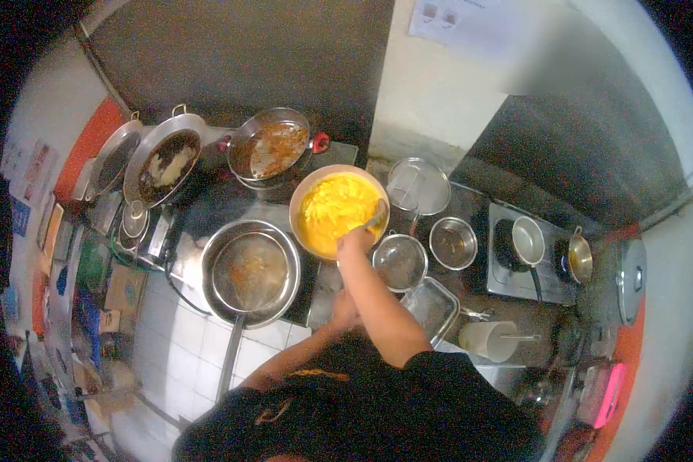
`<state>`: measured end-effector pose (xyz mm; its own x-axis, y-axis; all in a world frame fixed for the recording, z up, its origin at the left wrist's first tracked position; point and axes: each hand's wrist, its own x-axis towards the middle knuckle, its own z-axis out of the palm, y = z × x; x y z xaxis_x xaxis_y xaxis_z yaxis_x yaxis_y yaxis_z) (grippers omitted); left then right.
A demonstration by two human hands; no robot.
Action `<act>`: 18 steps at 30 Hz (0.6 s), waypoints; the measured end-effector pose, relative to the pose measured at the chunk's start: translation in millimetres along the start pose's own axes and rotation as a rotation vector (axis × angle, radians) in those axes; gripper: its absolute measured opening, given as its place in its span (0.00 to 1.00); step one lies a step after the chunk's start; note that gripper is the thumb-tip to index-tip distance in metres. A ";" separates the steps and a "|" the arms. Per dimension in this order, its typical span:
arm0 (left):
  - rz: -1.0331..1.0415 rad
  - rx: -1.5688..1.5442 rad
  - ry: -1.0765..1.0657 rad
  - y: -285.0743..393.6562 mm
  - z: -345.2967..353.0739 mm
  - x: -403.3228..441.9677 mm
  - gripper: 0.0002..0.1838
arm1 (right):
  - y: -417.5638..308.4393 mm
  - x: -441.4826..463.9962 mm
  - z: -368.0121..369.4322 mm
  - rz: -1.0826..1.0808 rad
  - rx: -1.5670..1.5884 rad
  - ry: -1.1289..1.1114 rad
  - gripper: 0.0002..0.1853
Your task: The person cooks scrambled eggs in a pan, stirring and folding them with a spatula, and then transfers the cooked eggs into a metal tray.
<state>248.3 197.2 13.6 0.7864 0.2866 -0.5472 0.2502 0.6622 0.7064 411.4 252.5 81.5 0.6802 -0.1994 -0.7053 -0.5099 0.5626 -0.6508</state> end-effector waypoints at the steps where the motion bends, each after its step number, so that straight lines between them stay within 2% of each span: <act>1: 0.036 0.013 -0.023 1.9 0.8 0.2 0.17 | -10.3 -2.9 -1.3 -0.022 -0.017 -0.074 0.04; 4: -0.084 0.069 0.042 9.6 0.7 -2.4 0.19 | -25.4 26.6 -6.4 0.049 -0.101 -0.194 0.02; 8: -0.037 0.109 -0.102 5.4 -13.3 2.3 0.20 | -58.8 55.5 -17.8 0.072 -0.334 -0.494 0.04; 10: -0.050 0.136 -0.102 19.3 -10.8 -6.4 0.20 | -82.3 69.2 -16.9 0.108 -0.489 -0.641 0.06; 11: -0.056 0.151 -0.101 25.5 -9.7 -9.1 0.20 | -88.9 81.7 -11.9 0.110 -0.550 -0.623 0.08; 13: -0.133 0.095 -0.092 21.1 -13.5 -3.9 0.20 | -115.9 88.4 3.2 0.175 -0.722 -0.745 0.12; 18: -0.206 0.123 0.021 25.0 -7.9 -8.6 0.20 | -138.1 103.0 61.8 0.039 -1.277 -0.976 0.17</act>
<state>243.3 216.8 32.5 0.7003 0.1691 -0.6935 0.4718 0.6194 0.6275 584.4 203.8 116.1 0.4614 0.6427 -0.6116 -0.2786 -0.5496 -0.7876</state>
